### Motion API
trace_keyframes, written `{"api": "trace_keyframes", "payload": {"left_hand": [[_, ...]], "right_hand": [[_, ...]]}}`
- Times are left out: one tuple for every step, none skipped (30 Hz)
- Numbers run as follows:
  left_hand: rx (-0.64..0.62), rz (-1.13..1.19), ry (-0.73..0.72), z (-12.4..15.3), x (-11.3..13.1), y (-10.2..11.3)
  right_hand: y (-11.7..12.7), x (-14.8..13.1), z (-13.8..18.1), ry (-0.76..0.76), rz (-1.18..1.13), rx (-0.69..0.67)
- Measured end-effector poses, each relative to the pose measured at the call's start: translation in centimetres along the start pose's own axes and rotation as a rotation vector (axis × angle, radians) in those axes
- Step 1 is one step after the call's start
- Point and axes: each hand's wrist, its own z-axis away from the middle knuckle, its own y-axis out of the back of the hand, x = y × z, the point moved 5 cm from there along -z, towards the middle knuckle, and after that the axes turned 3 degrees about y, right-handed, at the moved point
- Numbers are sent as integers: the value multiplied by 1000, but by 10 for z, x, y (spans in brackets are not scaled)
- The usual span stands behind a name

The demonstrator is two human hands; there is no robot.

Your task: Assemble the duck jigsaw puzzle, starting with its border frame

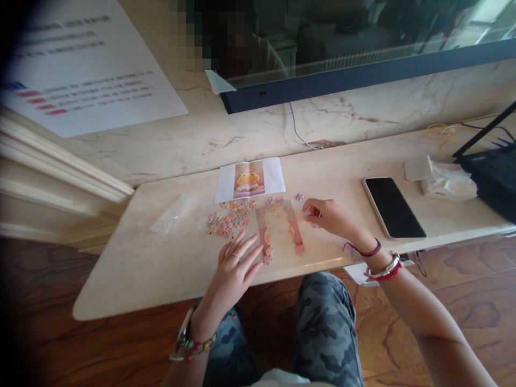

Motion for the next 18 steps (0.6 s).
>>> {"api": "trace_keyframes", "payload": {"left_hand": [[6,5,-1,0,1,1],[13,12,-4,-1,2,1],[18,20,-9,-1,3,2],[22,31,-16,-2,5,1],[25,42,-23,-2,6,1],[27,53,-29,-2,7,0],[26,63,-34,-3,8,-1],[24,73,-38,-3,9,-3],[21,80,-40,-3,9,-4],[17,85,-40,-3,9,-5],[13,87,-40,-3,10,-6],[9,88,-39,-3,10,-6],[7,87,-38,-3,10,-7],[8,85,-37,-3,10,-7],[8,84,-38,-3,10,-6],[7,82,-39,-3,10,-6],[7,81,-41,-3,10,-6],[7,80,-43,-3,11,-5]], "right_hand": [[-2,-2,9,-26,-94,14],[-5,-4,18,-56,-198,22],[-10,-8,28,-81,-303,15],[-15,-11,36,-100,-387,18],[-20,-15,45,-110,-448,21],[-25,-19,51,-120,-489,18],[-30,-22,57,-131,-507,23],[-33,-24,62,-137,-507,39],[-35,-25,65,-139,-497,60],[-35,-26,66,-138,-487,85],[-35,-27,67,-131,-486,108],[-36,-28,68,-121,-495,118],[-36,-29,67,-114,-509,115],[-36,-29,67,-109,-520,104],[-37,-30,66,-106,-519,90],[-37,-30,66,-103,-504,77],[-37,-31,65,-99,-479,68],[-36,-31,65,-90,-453,63]]}}
